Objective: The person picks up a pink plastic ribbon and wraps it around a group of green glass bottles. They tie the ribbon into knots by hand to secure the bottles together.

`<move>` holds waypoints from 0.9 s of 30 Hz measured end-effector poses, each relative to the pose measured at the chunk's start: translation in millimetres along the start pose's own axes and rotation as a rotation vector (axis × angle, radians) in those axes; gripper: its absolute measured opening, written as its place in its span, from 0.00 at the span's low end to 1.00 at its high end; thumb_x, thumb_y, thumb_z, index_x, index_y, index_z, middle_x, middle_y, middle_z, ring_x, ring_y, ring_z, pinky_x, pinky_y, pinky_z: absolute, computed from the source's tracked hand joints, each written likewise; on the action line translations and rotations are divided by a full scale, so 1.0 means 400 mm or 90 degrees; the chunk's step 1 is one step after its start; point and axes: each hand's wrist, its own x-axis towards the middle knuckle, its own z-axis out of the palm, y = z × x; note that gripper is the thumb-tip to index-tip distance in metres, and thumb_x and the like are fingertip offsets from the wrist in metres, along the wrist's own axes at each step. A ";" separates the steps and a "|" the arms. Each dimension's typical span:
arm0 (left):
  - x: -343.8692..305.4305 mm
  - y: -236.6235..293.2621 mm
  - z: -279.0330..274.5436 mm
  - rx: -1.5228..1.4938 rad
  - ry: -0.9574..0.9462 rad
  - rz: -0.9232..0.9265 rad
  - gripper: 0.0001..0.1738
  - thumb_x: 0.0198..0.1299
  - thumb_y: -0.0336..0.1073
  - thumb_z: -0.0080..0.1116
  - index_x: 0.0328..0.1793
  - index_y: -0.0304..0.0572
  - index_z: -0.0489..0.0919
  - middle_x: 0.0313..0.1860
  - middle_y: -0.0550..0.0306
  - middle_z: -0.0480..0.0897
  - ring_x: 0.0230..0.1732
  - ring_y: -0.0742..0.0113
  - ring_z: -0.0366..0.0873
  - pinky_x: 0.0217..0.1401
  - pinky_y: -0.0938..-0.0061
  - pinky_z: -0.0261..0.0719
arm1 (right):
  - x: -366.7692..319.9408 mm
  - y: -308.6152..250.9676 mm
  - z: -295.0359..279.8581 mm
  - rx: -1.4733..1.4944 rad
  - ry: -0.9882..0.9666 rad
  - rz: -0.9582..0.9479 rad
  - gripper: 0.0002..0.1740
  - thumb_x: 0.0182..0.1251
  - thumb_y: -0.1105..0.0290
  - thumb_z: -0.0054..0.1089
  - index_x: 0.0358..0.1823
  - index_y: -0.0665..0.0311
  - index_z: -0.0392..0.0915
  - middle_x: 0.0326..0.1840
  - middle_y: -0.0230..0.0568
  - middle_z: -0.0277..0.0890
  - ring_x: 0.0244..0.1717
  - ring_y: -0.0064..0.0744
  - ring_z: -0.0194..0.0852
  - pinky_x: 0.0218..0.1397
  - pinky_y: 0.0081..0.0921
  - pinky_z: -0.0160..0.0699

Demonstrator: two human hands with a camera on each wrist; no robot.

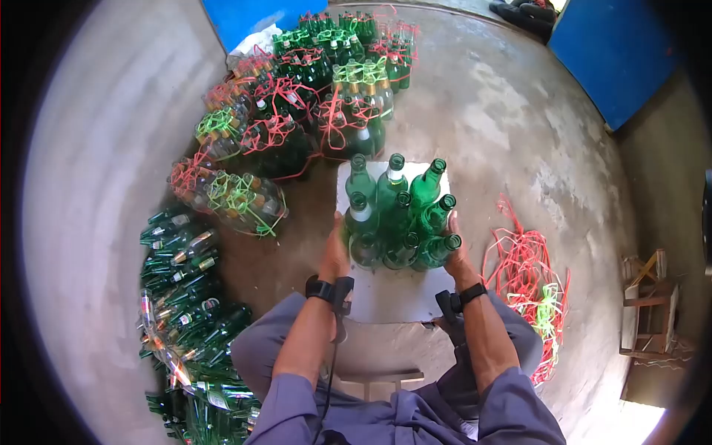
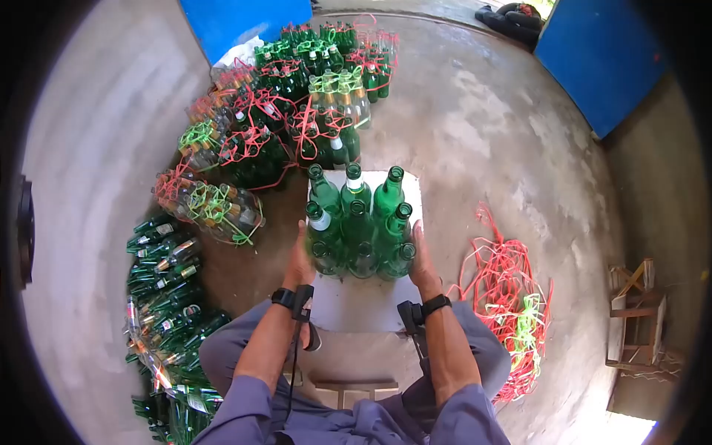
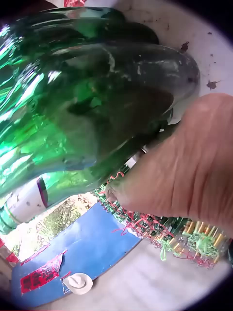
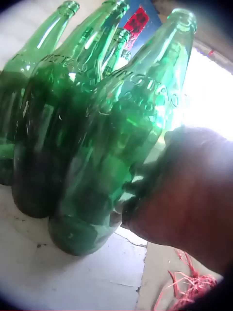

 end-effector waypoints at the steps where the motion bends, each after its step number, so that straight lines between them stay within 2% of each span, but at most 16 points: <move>1: -0.032 0.000 0.013 0.003 0.034 -0.025 0.38 0.74 0.64 0.44 0.74 0.40 0.69 0.66 0.55 0.78 0.63 0.63 0.75 0.69 0.68 0.71 | -0.028 0.000 0.003 -0.030 0.017 0.002 0.44 0.75 0.32 0.38 0.78 0.59 0.60 0.74 0.42 0.68 0.70 0.41 0.69 0.74 0.38 0.66; 2: -0.062 0.002 0.021 0.007 0.068 -0.050 0.37 0.74 0.64 0.44 0.73 0.40 0.71 0.64 0.56 0.79 0.61 0.64 0.77 0.66 0.69 0.74 | -0.055 0.001 0.009 -0.061 0.032 0.006 0.44 0.75 0.33 0.39 0.77 0.61 0.61 0.73 0.42 0.68 0.70 0.41 0.69 0.73 0.39 0.68; 3: 0.056 0.022 0.015 0.021 0.048 -0.014 0.37 0.74 0.64 0.44 0.73 0.40 0.71 0.64 0.56 0.79 0.61 0.64 0.77 0.66 0.69 0.74 | 0.077 -0.012 -0.010 -0.059 0.005 -0.028 0.44 0.75 0.33 0.39 0.77 0.61 0.61 0.73 0.42 0.68 0.70 0.41 0.69 0.73 0.39 0.68; 5: 0.028 0.014 0.024 0.004 0.047 -0.031 0.36 0.77 0.63 0.36 0.68 0.39 0.74 0.60 0.56 0.80 0.57 0.67 0.78 0.62 0.70 0.77 | 0.047 0.003 -0.021 -0.030 -0.028 -0.018 0.46 0.80 0.40 0.35 0.83 0.68 0.36 0.86 0.43 0.42 0.83 0.33 0.42 0.83 0.31 0.44; 8: 0.014 0.004 0.023 0.021 0.065 -0.043 0.35 0.77 0.62 0.37 0.68 0.39 0.75 0.59 0.56 0.81 0.57 0.66 0.79 0.62 0.70 0.77 | 0.040 0.023 -0.050 -0.012 -0.058 0.024 0.46 0.81 0.41 0.35 0.83 0.67 0.33 0.87 0.43 0.38 0.84 0.34 0.39 0.83 0.32 0.42; 15: 0.021 -0.012 0.010 0.012 0.054 -0.029 0.35 0.77 0.62 0.37 0.66 0.38 0.75 0.57 0.56 0.82 0.55 0.66 0.80 0.61 0.70 0.77 | 0.041 0.020 -0.038 -0.044 -0.061 0.016 0.44 0.82 0.43 0.34 0.83 0.67 0.34 0.86 0.44 0.39 0.84 0.34 0.39 0.83 0.31 0.41; 17: 0.021 -0.016 0.004 0.022 0.052 -0.029 0.34 0.77 0.62 0.39 0.66 0.38 0.76 0.56 0.56 0.82 0.55 0.67 0.80 0.62 0.70 0.77 | 0.067 0.066 -0.090 -0.201 0.005 -0.092 0.37 0.79 0.40 0.40 0.79 0.56 0.58 0.73 0.37 0.68 0.69 0.35 0.68 0.70 0.35 0.70; 21: 0.011 -0.016 0.016 0.027 0.067 -0.007 0.34 0.77 0.61 0.40 0.65 0.37 0.76 0.55 0.57 0.82 0.55 0.69 0.79 0.61 0.71 0.76 | 0.033 0.032 -0.022 -0.213 0.017 -0.144 0.37 0.79 0.40 0.41 0.78 0.56 0.59 0.73 0.37 0.69 0.68 0.35 0.70 0.68 0.34 0.72; 23: 0.023 -0.038 -0.002 -0.002 0.103 -0.010 0.34 0.77 0.61 0.41 0.65 0.36 0.76 0.55 0.58 0.82 0.55 0.70 0.78 0.60 0.72 0.75 | 0.005 -0.022 0.041 -0.050 -0.037 -0.018 0.37 0.79 0.40 0.41 0.78 0.57 0.61 0.72 0.37 0.69 0.67 0.34 0.71 0.67 0.33 0.74; 24: 0.026 -0.042 -0.001 -0.001 0.103 -0.007 0.34 0.77 0.61 0.41 0.65 0.36 0.76 0.55 0.58 0.82 0.55 0.70 0.78 0.60 0.72 0.75 | 0.010 -0.018 0.037 -0.050 -0.040 -0.019 0.37 0.79 0.40 0.41 0.78 0.57 0.61 0.72 0.37 0.69 0.67 0.34 0.71 0.67 0.33 0.74; 26: 0.023 -0.052 0.000 -0.017 0.119 -0.008 0.34 0.76 0.61 0.41 0.65 0.36 0.77 0.56 0.59 0.81 0.54 0.70 0.77 0.59 0.73 0.75 | 0.015 -0.006 0.028 -0.015 -0.026 -0.001 0.39 0.83 0.43 0.31 0.80 0.66 0.52 0.78 0.39 0.60 0.74 0.32 0.61 0.77 0.30 0.59; 27: 0.019 -0.056 -0.001 -0.016 0.122 -0.007 0.34 0.76 0.61 0.41 0.65 0.36 0.77 0.56 0.59 0.81 0.54 0.70 0.77 0.59 0.73 0.75 | 0.009 -0.011 0.039 -0.014 -0.028 0.001 0.39 0.83 0.43 0.31 0.80 0.66 0.52 0.78 0.39 0.60 0.74 0.32 0.61 0.77 0.30 0.59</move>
